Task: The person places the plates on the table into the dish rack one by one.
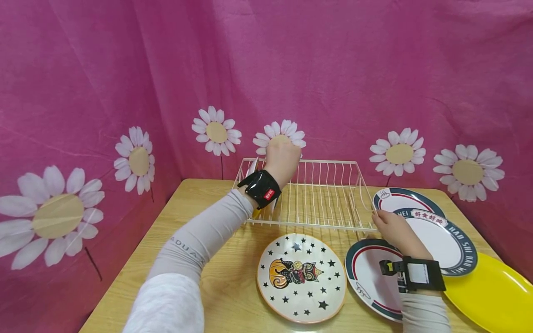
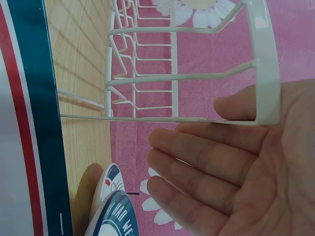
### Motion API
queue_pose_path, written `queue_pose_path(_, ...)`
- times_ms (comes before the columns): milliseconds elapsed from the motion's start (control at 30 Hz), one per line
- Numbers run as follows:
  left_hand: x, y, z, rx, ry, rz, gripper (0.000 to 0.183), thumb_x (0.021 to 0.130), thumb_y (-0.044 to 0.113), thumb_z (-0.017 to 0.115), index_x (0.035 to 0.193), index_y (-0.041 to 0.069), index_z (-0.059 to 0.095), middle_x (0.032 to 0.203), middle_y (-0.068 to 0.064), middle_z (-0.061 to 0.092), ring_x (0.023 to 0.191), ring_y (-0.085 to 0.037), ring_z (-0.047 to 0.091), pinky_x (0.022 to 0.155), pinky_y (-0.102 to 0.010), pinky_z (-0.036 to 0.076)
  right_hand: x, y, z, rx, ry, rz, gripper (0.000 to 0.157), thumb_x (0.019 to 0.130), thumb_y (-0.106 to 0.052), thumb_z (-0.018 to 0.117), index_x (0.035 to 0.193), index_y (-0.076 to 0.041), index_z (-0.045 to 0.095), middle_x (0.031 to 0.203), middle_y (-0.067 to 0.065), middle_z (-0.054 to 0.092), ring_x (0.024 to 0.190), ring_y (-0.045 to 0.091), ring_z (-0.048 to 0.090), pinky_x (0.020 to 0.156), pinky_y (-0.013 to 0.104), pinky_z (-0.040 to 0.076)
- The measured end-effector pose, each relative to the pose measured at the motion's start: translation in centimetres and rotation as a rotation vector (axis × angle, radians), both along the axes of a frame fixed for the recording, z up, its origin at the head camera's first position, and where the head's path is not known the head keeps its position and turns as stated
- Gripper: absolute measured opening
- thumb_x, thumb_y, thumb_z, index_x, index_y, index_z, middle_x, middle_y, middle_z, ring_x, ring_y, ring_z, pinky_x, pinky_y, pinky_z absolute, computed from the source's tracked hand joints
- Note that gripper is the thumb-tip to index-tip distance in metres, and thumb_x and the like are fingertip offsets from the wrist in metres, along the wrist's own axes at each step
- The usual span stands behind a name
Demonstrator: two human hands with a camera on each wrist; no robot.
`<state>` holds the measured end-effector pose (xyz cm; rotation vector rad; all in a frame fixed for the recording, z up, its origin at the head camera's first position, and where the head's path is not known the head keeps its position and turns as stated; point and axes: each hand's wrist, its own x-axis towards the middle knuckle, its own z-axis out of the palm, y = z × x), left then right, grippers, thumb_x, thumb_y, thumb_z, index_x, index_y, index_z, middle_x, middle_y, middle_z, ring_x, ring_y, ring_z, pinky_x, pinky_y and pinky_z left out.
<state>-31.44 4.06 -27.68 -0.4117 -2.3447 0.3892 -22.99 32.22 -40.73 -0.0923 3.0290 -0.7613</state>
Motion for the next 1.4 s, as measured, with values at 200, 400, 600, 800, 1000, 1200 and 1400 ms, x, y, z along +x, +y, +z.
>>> queue_pose_path(200, -0.3, 0.1, -1.2, -0.019, -0.004, 0.007, 0.022, 0.089, 0.014, 0.058, 0.081, 0.022, 0.077, 0.08, 0.002, 0.066, 0.072, -0.015, 0.059, 0.05, -0.029, 0.044, -0.1, -0.2, -0.1, 0.011, -0.009, -0.011, 0.049, 0.104, -0.025, 0.037, 0.133, 0.013, 0.046, 0.079, 0.011, 0.053, 0.081, 0.027, 0.053, 0.069, 0.037, 0.041)
queue_pose_path(400, -0.4, 0.3, -2.0, -0.013, -0.046, -0.003, 0.019, 0.09, 0.014, 0.058, 0.082, 0.022, 0.073, 0.071, 0.007, 0.071, 0.061, -0.011, 0.063, 0.051, -0.032, 0.046, 0.0, -0.2, 0.1, 0.008, -0.005, -0.008, 0.048, 0.104, -0.026, 0.037, 0.132, 0.012, 0.048, 0.081, 0.013, 0.055, 0.079, 0.026, 0.052, 0.068, 0.037, 0.041)
queue_pose_path(600, -1.0, 0.5, -3.0, -0.026, -0.094, 0.02, 0.022, 0.092, 0.016, 0.056, 0.084, 0.021, 0.075, 0.076, 0.006, 0.073, 0.066, -0.016, 0.067, 0.058, -0.038, 0.049, -0.2, 0.0, 0.0, 0.007, 0.007, -0.012, 0.045, 0.104, -0.025, 0.037, 0.127, 0.011, 0.051, 0.073, 0.008, 0.048, 0.073, 0.022, 0.05, 0.065, 0.033, 0.04)
queue_pose_path(800, -1.8, 0.4, -3.4, 0.027, -0.094, 0.039, 0.023, 0.09, 0.015, 0.058, 0.077, 0.024, 0.075, 0.072, 0.009, 0.071, 0.064, -0.013, 0.065, 0.051, -0.031, 0.042, -0.3, 0.0, 0.0, 0.02, 0.036, -0.016, 0.041, 0.103, -0.023, 0.039, 0.123, 0.009, 0.055, 0.071, 0.007, 0.048, 0.069, 0.021, 0.049, 0.064, 0.033, 0.04)
queue_pose_path(1000, -2.3, 0.0, -4.1, 0.062, -0.097, 0.023, 0.021, 0.091, 0.019, 0.058, 0.079, 0.022, 0.074, 0.074, 0.006, 0.073, 0.067, -0.015, 0.066, 0.05, -0.03, 0.041, -0.2, 0.2, -0.1, 0.014, 0.033, -0.005, 0.043, 0.104, -0.024, 0.037, 0.123, 0.01, 0.054, 0.076, 0.011, 0.053, 0.072, 0.022, 0.051, 0.064, 0.034, 0.041)
queue_pose_path(1200, -2.6, -0.2, -5.3, 0.06, -0.142, 0.068, 0.023, 0.094, 0.02, 0.055, 0.082, 0.022, 0.075, 0.081, 0.006, 0.073, 0.071, -0.016, 0.063, 0.053, -0.031, 0.039, -0.1, -0.1, -0.1, -0.008, 0.0, -0.017, 0.045, 0.103, -0.024, 0.038, 0.127, 0.011, 0.051, 0.083, 0.015, 0.058, 0.078, 0.025, 0.053, 0.069, 0.036, 0.044)
queue_pose_path(1400, -2.8, -0.1, -5.9, 0.052, -0.164, 0.089, 0.024, 0.094, 0.018, 0.055, 0.081, 0.022, 0.075, 0.079, 0.006, 0.072, 0.07, -0.015, 0.065, 0.053, -0.032, 0.042, -0.2, -0.1, -0.2, -0.002, -0.003, -0.023, 0.044, 0.103, -0.023, 0.038, 0.127, 0.01, 0.052, 0.073, 0.007, 0.049, 0.072, 0.021, 0.051, 0.065, 0.032, 0.041)
